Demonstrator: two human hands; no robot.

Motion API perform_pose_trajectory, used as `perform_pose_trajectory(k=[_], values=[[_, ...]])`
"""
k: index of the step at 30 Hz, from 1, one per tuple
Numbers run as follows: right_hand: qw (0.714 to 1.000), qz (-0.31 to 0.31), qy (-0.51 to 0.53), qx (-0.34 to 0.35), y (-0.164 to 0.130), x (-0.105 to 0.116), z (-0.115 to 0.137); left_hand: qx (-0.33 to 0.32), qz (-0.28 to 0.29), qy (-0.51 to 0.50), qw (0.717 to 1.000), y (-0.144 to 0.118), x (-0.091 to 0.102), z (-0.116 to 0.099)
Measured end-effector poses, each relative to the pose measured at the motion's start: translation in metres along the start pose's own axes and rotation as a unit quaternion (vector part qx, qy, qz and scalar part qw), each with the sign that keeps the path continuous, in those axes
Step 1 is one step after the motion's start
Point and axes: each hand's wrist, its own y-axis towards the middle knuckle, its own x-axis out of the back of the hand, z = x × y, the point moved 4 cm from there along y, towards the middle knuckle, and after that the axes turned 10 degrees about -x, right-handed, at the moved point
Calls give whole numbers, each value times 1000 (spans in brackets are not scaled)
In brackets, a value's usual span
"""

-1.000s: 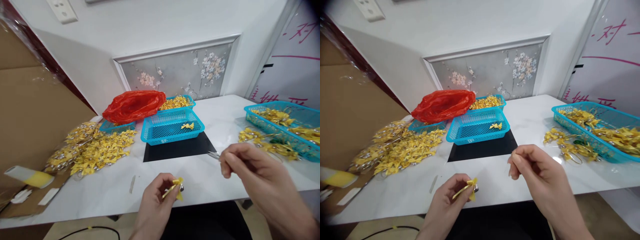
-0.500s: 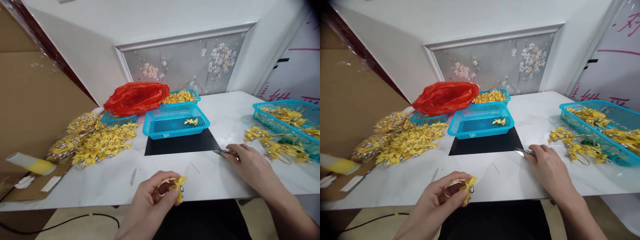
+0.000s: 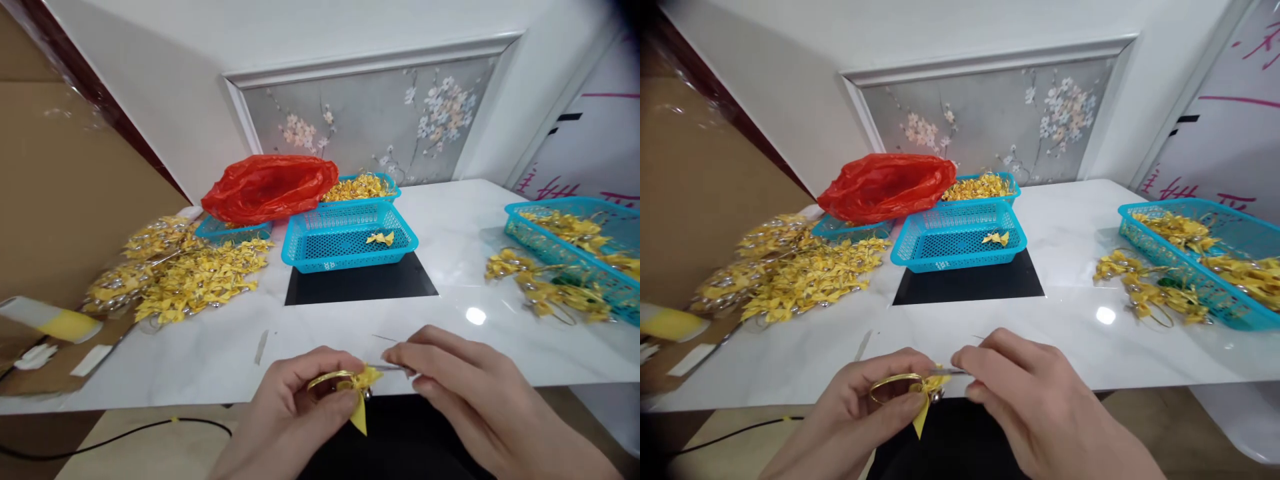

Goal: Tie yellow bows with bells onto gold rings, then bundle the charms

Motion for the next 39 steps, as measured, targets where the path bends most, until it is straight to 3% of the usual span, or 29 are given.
perform_pose_trajectory(k=[6, 10, 21, 32, 39], values=[[983, -73, -132, 107, 8, 0, -7, 35, 40, -56, 997, -3, 5, 8], [973, -105, -153, 141, 4, -3, -17, 25, 33, -76, 996, -2, 5, 14], [971, -107, -146, 157, -5, -10, -11, 31, 5, -86, 996, -6, 3, 14], [970, -133, -134, 153, -4, -10, -10, 27, 26, -120, 992, -2, 0, 6], [973, -111, -123, 158, -2, -12, -10, 10, 31, -128, 991, -1, 0, 10]])
